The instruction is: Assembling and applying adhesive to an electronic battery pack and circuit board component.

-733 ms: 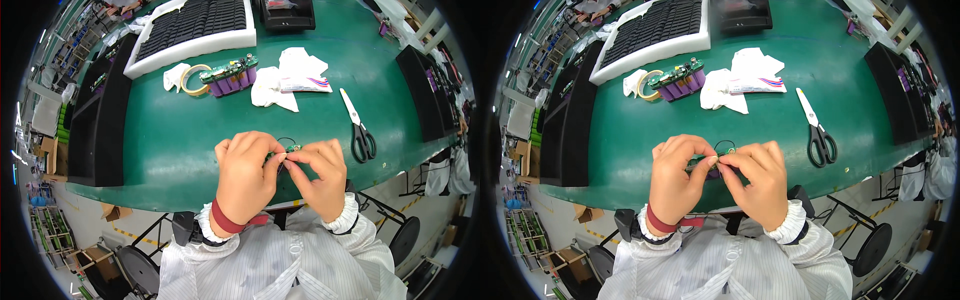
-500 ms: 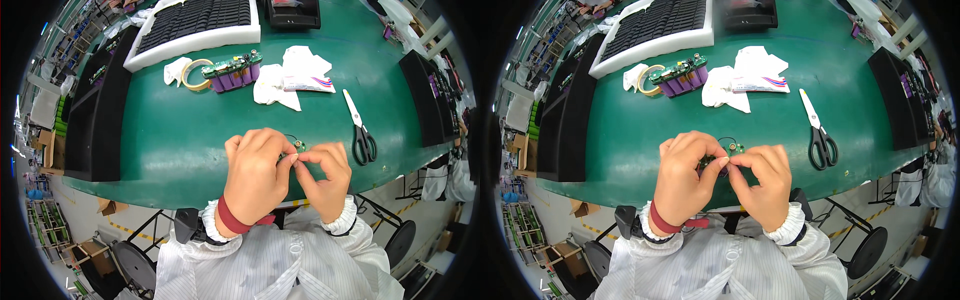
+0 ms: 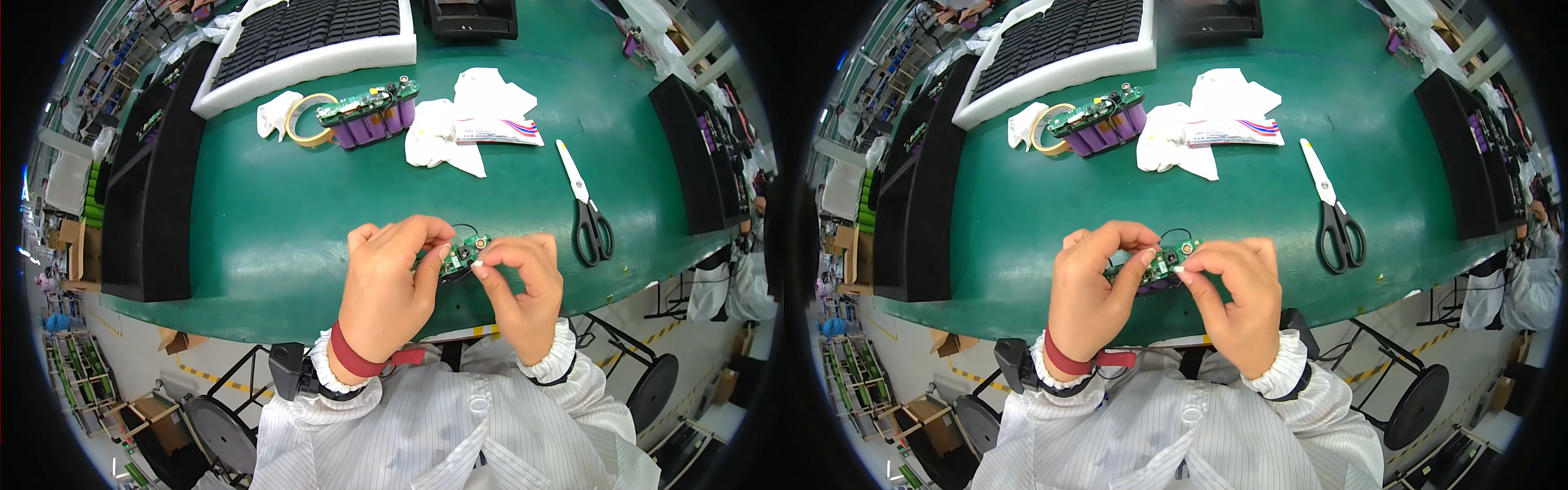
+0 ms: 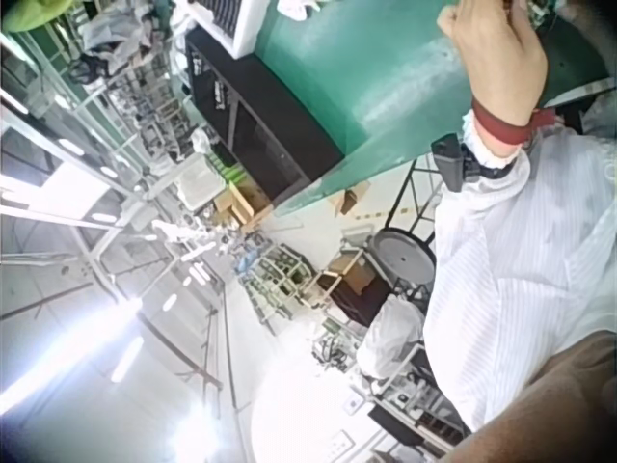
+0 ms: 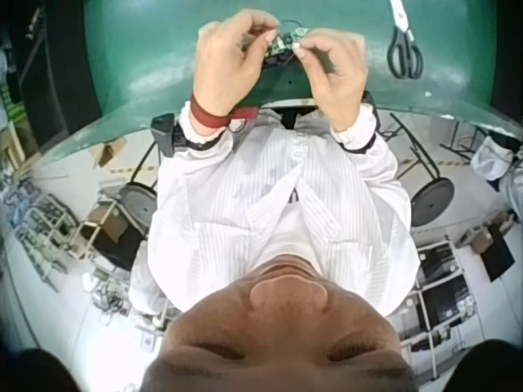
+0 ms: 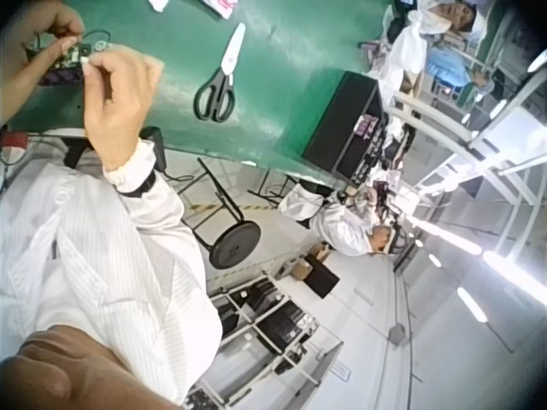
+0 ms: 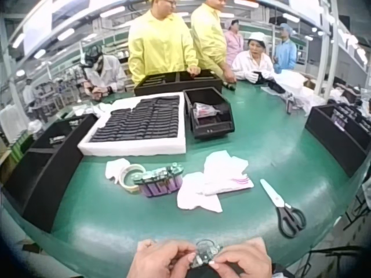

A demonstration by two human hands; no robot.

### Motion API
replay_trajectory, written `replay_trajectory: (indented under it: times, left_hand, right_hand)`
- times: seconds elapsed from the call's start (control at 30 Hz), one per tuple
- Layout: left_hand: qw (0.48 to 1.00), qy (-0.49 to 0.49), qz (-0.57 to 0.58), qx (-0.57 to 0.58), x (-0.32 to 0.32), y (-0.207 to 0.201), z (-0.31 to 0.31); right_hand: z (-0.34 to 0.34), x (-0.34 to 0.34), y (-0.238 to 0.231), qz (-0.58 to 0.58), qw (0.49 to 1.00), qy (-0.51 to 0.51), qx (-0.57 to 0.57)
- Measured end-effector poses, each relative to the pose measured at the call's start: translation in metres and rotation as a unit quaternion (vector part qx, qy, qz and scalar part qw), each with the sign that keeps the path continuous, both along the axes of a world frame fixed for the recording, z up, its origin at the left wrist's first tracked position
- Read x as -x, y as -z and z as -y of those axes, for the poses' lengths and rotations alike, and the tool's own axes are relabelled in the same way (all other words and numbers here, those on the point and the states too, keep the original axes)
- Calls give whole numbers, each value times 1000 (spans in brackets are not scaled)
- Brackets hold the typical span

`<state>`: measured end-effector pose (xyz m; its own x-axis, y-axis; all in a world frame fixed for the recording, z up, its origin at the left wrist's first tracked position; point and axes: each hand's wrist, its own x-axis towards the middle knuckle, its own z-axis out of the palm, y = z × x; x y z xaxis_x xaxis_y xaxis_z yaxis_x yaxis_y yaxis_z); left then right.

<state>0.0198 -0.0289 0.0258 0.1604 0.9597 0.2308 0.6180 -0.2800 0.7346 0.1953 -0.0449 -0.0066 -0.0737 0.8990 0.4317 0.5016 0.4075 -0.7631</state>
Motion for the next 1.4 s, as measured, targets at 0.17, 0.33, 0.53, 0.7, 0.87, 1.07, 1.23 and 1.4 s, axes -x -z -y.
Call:
replay_trajectory:
  times: [0.17,0.33,0.53,0.7,0.87,1.07,1.23,1.4]
  left_hand:
    - [999,9,19,-33,-2,4,-1]
    - [998,14,58,-26,-1,7,3]
    - [994,27,94,-57,5,7,7]
    - [992,58,100,-41,7,5,7]
    - [993,35,103,-51,5,15,5]
    - [990,-3,140,-12,-1,11,5]
    - [994,-31,106,-1,-5,9,5]
    - [993,-54,104,4,-7,8,6]
  right_hand:
    - [3,5,-3,34,999,-36,-12]
    - [-5,8,-6,66,997,-35,-19]
    - [-14,-1,-12,40,994,-91,44]
    - [-22,-5,-21,40,988,-128,79]
    - [-22,-3,-15,32,988,-129,75]
    - [-12,6,-13,102,993,-38,-35]
    - [-9,9,-6,137,985,-4,-105]
    - [-9,12,-2,99,987,-16,-122]
